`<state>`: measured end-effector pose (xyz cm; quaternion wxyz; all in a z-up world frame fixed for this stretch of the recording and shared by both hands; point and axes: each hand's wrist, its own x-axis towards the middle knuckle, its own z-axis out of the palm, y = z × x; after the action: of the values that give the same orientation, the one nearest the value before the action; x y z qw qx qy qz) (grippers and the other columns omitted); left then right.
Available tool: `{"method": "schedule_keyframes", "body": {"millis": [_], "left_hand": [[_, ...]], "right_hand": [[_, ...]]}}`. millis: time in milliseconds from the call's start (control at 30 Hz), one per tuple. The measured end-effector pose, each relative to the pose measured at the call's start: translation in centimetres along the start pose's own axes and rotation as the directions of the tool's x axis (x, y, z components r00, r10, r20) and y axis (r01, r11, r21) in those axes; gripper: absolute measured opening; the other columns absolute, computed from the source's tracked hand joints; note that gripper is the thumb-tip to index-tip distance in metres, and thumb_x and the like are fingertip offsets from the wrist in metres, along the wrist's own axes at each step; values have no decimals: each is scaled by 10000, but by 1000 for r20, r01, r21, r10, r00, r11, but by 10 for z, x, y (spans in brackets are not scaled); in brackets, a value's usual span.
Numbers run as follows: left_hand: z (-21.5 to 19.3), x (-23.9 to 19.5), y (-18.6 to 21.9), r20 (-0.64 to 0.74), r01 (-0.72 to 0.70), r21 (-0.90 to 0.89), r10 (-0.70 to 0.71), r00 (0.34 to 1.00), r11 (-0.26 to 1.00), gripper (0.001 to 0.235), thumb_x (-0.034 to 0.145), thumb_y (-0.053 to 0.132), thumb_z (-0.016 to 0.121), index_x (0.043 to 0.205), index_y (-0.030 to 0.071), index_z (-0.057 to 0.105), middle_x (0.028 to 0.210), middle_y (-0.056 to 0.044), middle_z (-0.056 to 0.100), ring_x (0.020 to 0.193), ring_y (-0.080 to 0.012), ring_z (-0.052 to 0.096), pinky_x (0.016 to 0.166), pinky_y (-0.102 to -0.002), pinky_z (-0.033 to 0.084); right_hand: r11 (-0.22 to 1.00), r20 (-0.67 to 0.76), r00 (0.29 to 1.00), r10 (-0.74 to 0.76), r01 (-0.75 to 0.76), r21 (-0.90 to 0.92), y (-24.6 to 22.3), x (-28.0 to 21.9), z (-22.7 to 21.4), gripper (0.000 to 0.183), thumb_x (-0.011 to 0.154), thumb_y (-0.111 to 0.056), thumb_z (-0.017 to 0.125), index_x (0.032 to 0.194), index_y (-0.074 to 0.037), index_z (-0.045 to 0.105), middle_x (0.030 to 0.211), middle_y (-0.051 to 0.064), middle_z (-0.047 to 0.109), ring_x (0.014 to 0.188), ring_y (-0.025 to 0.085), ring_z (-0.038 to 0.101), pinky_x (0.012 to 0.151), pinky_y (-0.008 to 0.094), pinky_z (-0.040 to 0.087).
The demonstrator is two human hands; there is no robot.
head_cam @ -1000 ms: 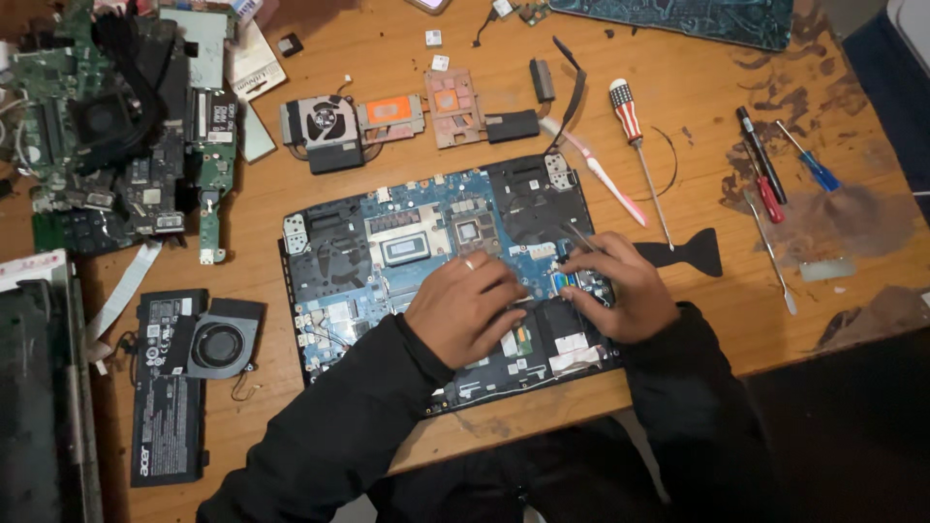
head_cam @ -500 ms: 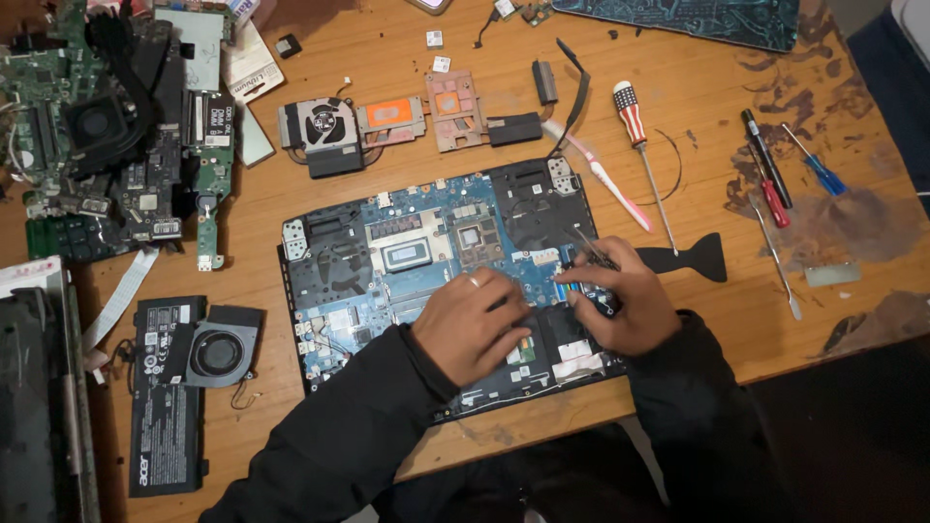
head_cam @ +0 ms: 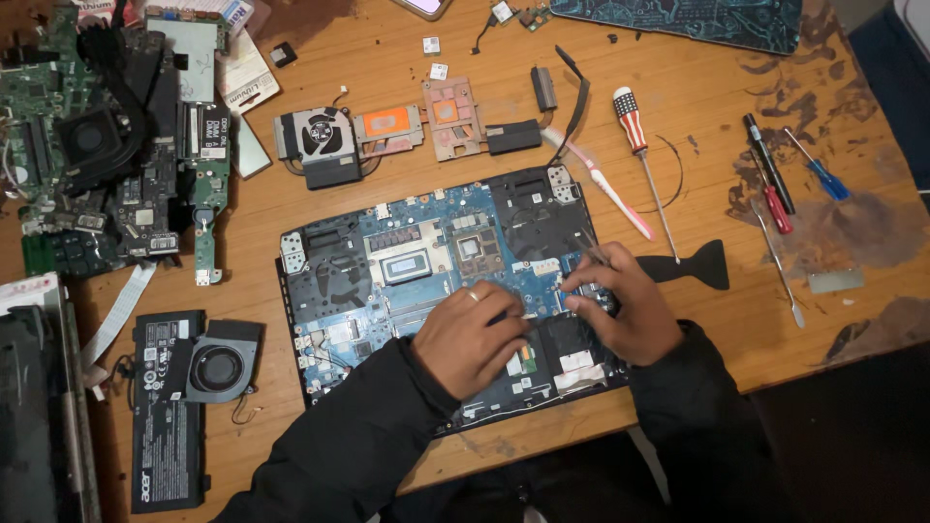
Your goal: The person works on a disassembled laptop motherboard, using tweezers to handle small components and a screwdriver to secure parts. They connect ribbon cables, place a cooling assembly, and tighten screws on the motherboard.
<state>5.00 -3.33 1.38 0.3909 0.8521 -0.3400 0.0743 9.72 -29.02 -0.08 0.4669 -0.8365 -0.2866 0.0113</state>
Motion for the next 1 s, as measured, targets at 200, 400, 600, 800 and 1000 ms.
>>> {"method": "schedule_keyframes", "body": {"millis": [200, 400, 600, 800, 1000], "left_hand": [[0, -2, -1, 32, 9, -15, -9, 999, 1000, 114, 869, 118, 743, 956, 57, 703, 1056, -84, 631, 1044, -291, 602, 860, -404, 489], [1, -3, 0, 7, 11, -17, -11, 1000, 1000, 140, 866, 129, 745, 978, 53, 707, 1074, -85, 632, 1047, -292, 597, 880, -405, 491], [0, -4, 0, 34, 27, -39, -26, 999, 999, 145, 887, 146, 743, 989, 50, 704, 1074, -87, 629, 1049, -297, 598, 881, -408, 483], [1, -5, 0, 35, 40, -33, -39, 999, 999, 141, 886, 151, 740, 982, 54, 706, 1077, -91, 630, 1058, -297, 597, 890, -407, 484], [1, -4, 0, 50, 57, -30, -55, 997, 998, 140, 886, 158, 742, 978, 57, 715, 1073, -89, 633, 1066, -289, 600, 912, -408, 485]], "right_hand": [[997, -62, 998, 31, -35, -66, -6, 0, 6, 241, 808, -6, 780, 1012, -79, 675, 1081, 121, 559, 1036, 261, 613, 917, 338, 487], [988, -67, 991, 112, -119, -102, -12, 1, 6, 212, 780, -14, 775, 970, -65, 696, 1049, 112, 573, 992, 255, 637, 875, 333, 505], [985, -90, 991, 98, -109, -131, -16, 3, 6, 224, 795, -79, 824, 992, -51, 722, 1068, 118, 587, 1015, 263, 641, 858, 335, 515], [982, -89, 988, 123, -134, -130, -13, 2, 7, 201, 797, -106, 830, 938, -47, 700, 1084, 118, 586, 1033, 262, 633, 883, 345, 514], [981, -67, 987, 147, -154, -119, -11, 2, 5, 143, 841, -76, 791, 934, -48, 686, 1076, 121, 572, 1035, 265, 621, 895, 349, 504]]}}
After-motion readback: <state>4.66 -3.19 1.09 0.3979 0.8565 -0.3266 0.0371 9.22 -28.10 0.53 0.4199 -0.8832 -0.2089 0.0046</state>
